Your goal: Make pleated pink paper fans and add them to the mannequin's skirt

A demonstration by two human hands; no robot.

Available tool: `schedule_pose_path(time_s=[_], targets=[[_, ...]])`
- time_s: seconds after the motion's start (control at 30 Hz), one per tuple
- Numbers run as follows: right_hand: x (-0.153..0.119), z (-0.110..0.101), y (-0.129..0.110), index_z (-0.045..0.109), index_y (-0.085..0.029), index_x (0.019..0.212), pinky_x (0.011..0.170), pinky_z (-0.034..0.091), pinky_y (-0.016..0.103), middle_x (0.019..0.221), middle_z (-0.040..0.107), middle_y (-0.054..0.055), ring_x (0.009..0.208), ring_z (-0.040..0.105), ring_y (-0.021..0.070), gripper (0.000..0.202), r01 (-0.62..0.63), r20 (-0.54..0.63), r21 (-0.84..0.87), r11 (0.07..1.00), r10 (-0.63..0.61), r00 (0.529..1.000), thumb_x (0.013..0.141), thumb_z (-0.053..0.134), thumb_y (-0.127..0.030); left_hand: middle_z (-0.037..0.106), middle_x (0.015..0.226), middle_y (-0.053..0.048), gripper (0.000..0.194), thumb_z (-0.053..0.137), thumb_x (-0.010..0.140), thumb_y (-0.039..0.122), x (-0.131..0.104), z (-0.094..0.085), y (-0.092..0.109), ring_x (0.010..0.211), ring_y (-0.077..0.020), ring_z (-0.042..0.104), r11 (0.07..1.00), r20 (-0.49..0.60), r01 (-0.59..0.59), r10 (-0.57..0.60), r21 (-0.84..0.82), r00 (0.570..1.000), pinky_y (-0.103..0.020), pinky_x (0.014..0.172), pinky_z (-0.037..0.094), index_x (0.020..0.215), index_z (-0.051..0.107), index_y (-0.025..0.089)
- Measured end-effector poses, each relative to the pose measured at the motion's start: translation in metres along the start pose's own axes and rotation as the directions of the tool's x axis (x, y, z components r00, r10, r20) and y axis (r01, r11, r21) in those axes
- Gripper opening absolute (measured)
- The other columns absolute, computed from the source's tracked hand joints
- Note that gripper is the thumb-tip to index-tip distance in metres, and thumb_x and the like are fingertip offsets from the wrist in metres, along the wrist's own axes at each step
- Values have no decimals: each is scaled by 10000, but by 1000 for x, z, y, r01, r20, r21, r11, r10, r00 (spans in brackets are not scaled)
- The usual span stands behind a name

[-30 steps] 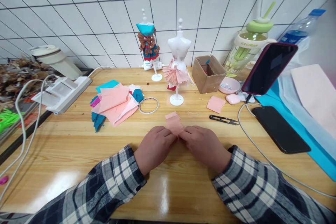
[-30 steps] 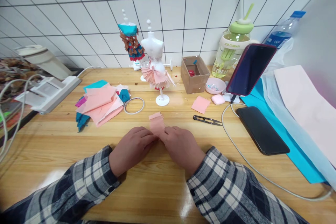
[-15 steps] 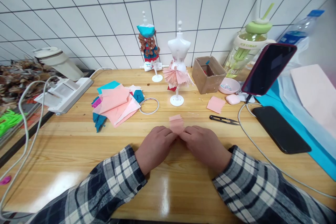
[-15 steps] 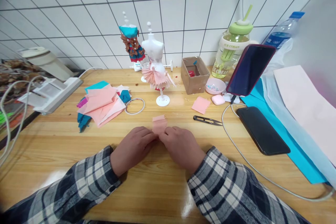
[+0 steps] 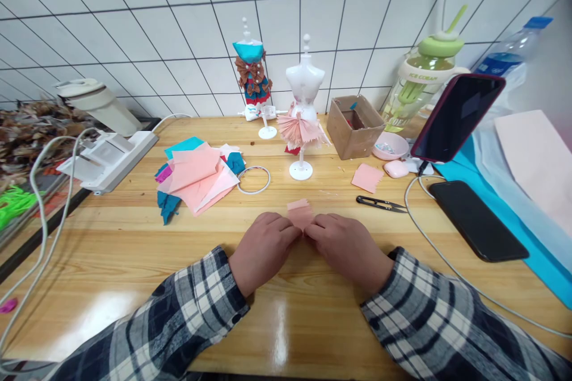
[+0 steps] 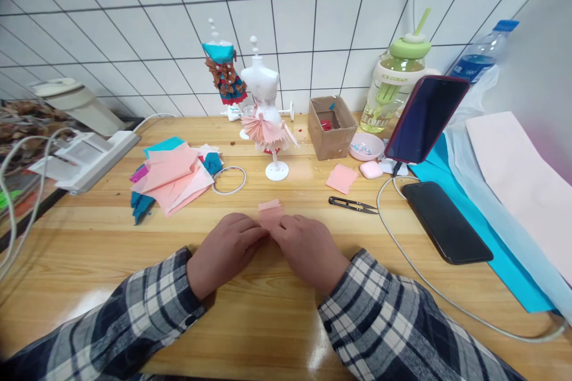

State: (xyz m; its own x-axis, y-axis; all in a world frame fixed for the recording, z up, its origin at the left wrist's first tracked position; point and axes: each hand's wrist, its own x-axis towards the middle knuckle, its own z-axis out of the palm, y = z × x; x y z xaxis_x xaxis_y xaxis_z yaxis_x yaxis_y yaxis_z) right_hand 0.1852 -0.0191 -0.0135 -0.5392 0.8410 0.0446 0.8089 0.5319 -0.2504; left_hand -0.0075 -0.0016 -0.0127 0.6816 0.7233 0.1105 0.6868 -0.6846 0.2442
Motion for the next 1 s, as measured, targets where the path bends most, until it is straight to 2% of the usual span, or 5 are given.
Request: schedule_pose_path(time_s=[0.13,0.4,0.7,0.87,1.0], targets=[[0,1,0,601,-233,1049,674,393,282,920,660,18,820,588,165,188,-20,-23,42,999,21,1000,936,459,-182,679,852,-37,187,504,925,236,0,0,1,826,-201,592,1000,20,27,-27,-2,999,-376,779,461,975,683,216],[0,3,1,614,-200,1032,733,426,292,1000,647,49,874,580,183,189,17,-21,-4,1000,-17,1000,903,489,-141,669,933,-48,157,522,901,163,1,-1,2,884,-197,567,999,3,-42,42,-28,999,-350,821,465,945,671,189],[1,1,1,598,-225,1116,780,440,301,1020,659,36,906,585,182,258,0,-5,44,999,0,1000,918,465,-126,679,914,-34,183,556,876,137,0,-1,3,848,-193,586,1000,7,1,-1,-26,1000,-357,804,478,1024,639,206],[1,0,1,616,-218,1071,743,443,298,1016,640,49,900,568,191,220,20,-26,-4,1000,-20,999,915,478,-148,672,965,-51,164,539,876,128,1,-1,2,911,-200,573,998,-18,-49,49,-27,999,-358,857,478,964,663,191],[0,1,0,606,-228,1096,737,447,289,1006,638,46,887,580,180,245,16,-12,-9,1000,-16,1000,903,490,-132,686,932,-40,153,541,879,141,1,-4,2,867,-198,585,998,21,-53,53,-19,998,-353,820,493,971,657,180]])
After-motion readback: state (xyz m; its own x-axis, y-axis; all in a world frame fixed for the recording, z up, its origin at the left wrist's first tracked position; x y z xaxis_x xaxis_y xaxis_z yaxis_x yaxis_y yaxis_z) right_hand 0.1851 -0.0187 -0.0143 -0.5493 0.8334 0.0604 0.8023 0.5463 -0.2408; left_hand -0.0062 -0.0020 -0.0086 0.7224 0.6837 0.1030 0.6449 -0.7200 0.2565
